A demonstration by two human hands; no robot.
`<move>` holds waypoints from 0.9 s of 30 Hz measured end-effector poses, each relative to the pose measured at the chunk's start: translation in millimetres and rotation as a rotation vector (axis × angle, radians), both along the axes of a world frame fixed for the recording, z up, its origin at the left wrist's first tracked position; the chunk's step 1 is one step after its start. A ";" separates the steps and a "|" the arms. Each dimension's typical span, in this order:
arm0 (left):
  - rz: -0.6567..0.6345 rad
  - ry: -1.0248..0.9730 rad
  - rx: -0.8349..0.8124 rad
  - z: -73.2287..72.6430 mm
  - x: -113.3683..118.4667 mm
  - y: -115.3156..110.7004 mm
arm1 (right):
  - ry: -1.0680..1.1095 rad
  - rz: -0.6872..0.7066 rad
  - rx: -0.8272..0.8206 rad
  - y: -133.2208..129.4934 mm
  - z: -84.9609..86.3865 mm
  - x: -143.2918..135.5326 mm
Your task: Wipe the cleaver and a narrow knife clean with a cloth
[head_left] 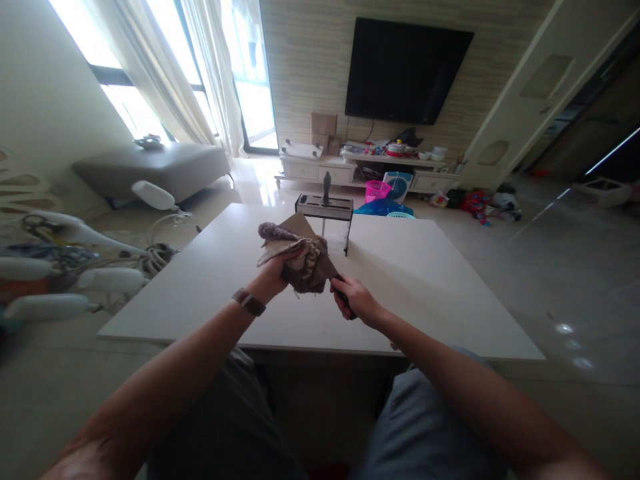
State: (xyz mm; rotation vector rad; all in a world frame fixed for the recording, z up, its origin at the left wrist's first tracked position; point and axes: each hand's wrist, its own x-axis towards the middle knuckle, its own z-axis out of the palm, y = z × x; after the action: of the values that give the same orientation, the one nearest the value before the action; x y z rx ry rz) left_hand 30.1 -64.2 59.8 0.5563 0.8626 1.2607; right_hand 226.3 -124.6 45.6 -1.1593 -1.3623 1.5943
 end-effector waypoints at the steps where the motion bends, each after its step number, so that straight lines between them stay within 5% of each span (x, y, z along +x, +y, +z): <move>1: 0.005 -0.007 0.008 1.1 -1.2 1.5 | -0.004 0.003 0.006 0.8 0.4 0.6; 19: 0.174 -0.028 0.229 10.1 -52.5 34.9 | -0.021 0.081 0.000 -2.6 8.3 12.3; 27: -0.059 0.295 0.147 10.0 -75.5 29.0 | -0.113 0.170 -0.048 3.1 10.6 28.0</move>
State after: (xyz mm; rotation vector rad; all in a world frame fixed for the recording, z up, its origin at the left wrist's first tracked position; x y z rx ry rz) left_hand -45.4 -35.2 69.8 0.8958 0.9945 1.2113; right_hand 254.4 -121.5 56.2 -1.2047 -1.5385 1.7109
